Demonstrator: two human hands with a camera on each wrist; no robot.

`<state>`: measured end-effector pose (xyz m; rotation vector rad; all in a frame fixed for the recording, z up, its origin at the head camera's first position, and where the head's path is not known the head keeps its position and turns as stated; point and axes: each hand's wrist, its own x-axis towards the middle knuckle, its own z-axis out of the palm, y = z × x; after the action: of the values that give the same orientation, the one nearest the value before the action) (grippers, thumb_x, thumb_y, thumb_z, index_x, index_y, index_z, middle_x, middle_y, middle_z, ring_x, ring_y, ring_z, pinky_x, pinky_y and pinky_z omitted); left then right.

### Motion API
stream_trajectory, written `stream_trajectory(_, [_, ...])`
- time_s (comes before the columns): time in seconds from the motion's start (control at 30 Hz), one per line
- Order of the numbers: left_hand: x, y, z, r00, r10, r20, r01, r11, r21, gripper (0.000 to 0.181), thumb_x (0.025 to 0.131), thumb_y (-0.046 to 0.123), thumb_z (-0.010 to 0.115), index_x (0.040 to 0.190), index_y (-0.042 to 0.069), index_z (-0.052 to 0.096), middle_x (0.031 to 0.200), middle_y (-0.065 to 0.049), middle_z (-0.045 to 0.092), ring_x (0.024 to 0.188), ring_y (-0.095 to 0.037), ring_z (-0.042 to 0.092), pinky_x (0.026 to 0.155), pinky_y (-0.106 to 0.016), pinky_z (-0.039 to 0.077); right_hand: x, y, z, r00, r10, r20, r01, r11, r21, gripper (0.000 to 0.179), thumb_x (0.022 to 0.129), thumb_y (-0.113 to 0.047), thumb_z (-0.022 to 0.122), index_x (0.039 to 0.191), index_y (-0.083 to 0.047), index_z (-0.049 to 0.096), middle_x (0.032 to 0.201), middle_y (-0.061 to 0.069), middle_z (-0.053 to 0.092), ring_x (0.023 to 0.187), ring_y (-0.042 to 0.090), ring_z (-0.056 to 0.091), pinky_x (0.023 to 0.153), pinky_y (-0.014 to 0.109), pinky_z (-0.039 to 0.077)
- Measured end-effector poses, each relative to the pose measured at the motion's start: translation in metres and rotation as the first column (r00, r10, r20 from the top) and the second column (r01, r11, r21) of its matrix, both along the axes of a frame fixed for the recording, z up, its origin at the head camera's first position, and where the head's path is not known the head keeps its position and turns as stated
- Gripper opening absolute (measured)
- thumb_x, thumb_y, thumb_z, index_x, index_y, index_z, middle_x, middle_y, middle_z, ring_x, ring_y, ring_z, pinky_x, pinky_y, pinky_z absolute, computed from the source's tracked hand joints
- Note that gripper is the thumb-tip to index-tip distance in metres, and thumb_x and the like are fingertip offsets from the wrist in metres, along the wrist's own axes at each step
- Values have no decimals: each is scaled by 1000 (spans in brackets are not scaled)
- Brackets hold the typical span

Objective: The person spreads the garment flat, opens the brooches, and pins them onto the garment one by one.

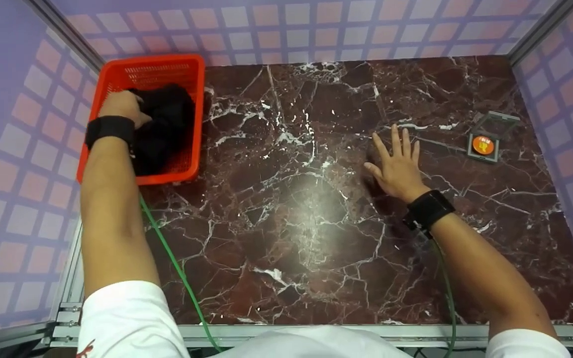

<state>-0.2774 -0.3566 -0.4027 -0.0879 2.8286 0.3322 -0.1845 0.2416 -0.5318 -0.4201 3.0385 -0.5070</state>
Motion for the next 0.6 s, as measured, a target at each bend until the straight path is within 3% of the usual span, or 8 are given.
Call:
stream_trajectory(0.13, [-2,-2,23,994,41,-103,-42,999,-2,60,93,21,64,140,-12,48,139,-39,47,131,-58,37,113,-59,29,0,2,1,1000,-5,-11,5,1000,-6,72,102,-43,53,160,-12,24,164,29,-3,149,51,-5,113,70,-4])
stream_trajectory(0.37, [-6,12,66,971,131,-199,-125,991,42,59,93,24,61,144,-5,49,144,-38,43,134,-57,37,114,-59,28,1,4,1,1000,-10,-10,10,1000,6,73,102,-44,53,161,-12,23,164,29,-2,149,51,-5,113,71,-3])
stream_trajectory(0.6, [-8,54,104,934,91,-345,-78,996,50,56,94,21,60,144,-2,51,145,-32,47,135,-53,39,114,-58,29,3,7,1,1000,-12,-19,11,1000,0,72,102,-41,54,160,-11,24,164,30,0,149,51,-4,113,71,-2])
